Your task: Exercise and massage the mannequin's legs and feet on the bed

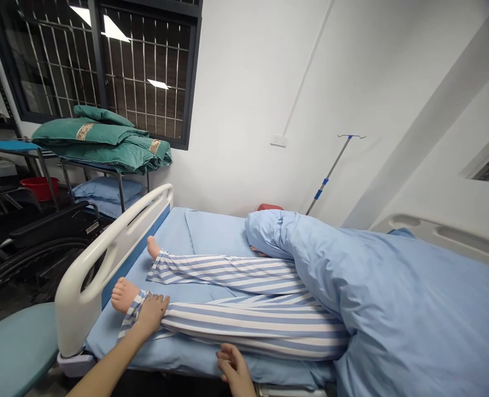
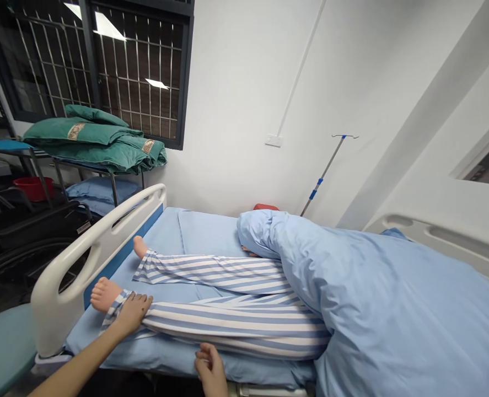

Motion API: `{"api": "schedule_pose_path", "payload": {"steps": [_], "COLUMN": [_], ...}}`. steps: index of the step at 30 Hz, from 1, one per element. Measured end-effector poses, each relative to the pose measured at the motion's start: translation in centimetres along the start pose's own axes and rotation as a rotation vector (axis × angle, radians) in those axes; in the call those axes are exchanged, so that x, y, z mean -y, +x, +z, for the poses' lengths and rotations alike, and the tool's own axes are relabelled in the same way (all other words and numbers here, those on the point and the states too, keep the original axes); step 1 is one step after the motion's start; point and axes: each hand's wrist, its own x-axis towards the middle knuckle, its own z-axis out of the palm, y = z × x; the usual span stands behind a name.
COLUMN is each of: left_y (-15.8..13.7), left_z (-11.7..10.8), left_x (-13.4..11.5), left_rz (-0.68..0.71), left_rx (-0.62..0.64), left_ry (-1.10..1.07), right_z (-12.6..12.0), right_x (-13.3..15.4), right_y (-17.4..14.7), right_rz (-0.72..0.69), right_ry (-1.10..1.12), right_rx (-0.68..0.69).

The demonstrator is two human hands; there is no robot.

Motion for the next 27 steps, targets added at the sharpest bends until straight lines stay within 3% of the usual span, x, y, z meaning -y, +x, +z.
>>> {"api": "schedule_pose_path", "payload": {"steps": [5,9,12,15,27], "left_y": [-0.1,-0.4,-0.7,-0.8,-1.0], "left_z": [1.1,0.7,0.6,0.7,1.6], "left_x": [-1.2,-1.9,-2.2,-2.4,-2.0], "left_rz": [-0.076,-0.120,-0.138,-0.139,-0.092], "left_rx": [-0.036,-0.053,-0.029,-0.026,-0.005], "left_ry": [-0.014,-0.029,-0.043,-0.049,0.050], "right_z": [-0.2,-0.7,-0.9,-0.8,-0.4], "right_x": [3.2,5.0,5.3,5.0,5.7], "right_y": [-0.1,1.2,2.1,2.6,2.7], "right_rz": [-0.329,-0.526,-0.481,-0.439,-0.383], "right_ry": [-0.285,-0.691,-1.020,-1.190,-1.246], "right_rx": [-0.093,-0.143,-0.133,-0.088,-0.006]}}
